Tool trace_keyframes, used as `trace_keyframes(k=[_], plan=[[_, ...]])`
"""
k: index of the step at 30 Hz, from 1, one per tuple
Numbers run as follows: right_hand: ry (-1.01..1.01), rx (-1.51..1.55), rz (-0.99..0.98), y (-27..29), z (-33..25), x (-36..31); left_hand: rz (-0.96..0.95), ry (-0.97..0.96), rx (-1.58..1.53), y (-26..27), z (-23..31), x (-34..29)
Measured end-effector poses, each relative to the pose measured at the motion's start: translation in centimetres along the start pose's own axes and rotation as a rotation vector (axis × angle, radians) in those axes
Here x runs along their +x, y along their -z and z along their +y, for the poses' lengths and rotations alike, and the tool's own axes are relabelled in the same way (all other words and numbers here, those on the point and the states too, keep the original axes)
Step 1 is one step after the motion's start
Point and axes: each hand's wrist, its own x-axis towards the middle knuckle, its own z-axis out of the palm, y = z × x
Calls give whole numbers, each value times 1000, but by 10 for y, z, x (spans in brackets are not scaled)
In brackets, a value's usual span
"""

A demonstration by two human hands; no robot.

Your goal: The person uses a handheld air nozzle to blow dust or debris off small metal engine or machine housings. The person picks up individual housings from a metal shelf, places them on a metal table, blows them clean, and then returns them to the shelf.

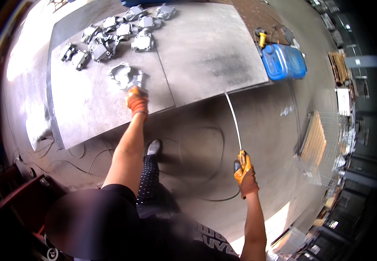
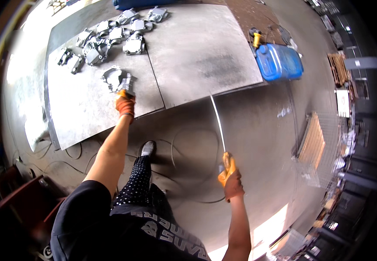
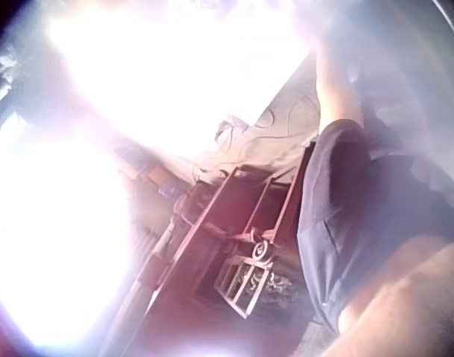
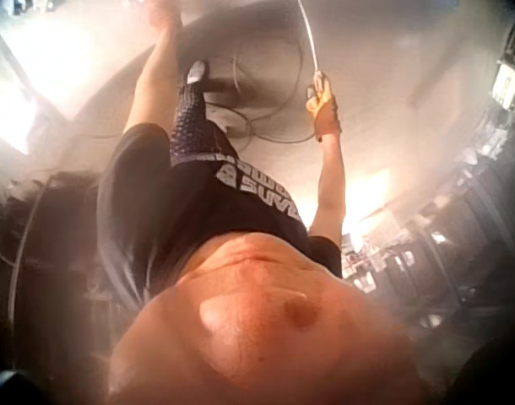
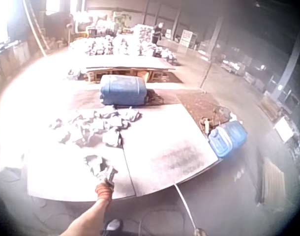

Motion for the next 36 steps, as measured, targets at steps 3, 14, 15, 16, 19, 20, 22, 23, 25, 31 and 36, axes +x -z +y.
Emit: trace_keyframes(k=[3, 14, 15, 16, 19, 20, 22, 23, 25, 31, 36], plan=[[183, 210, -4, -21, 2, 35, -338, -57, 37, -12, 36, -16], [-36, -129, -221, -27, -140, 78, -416, -151, -278, -62, 97, -53], [163, -233, -176, -33, -138, 82, -429, -173, -338, -61, 93, -58], [163, -311, -174, -40, -141, 91, -440, -191, -399, -60, 87, -63], [193, -433, -121, -59, -157, 112, -405, -251, -291, -29, 35, -88], [243, -401, -55, -63, -165, 118, -432, -221, -260, -11, 13, -94], [180, -322, 2, -68, -190, 129, -493, -186, -93, 27, -38, -110], [186, -314, -10, -69, -206, 130, -541, -141, -55, 32, -84, -117], [204, -369, 16, -76, -231, 133, -674, 54, 61, 58, -152, -126], [201, -539, -97, -117, -226, 152, -610, 421, -37, 173, -324, -183], [245, -497, 99, -108, -217, 150, -563, 674, 93, 202, -417, -243]])
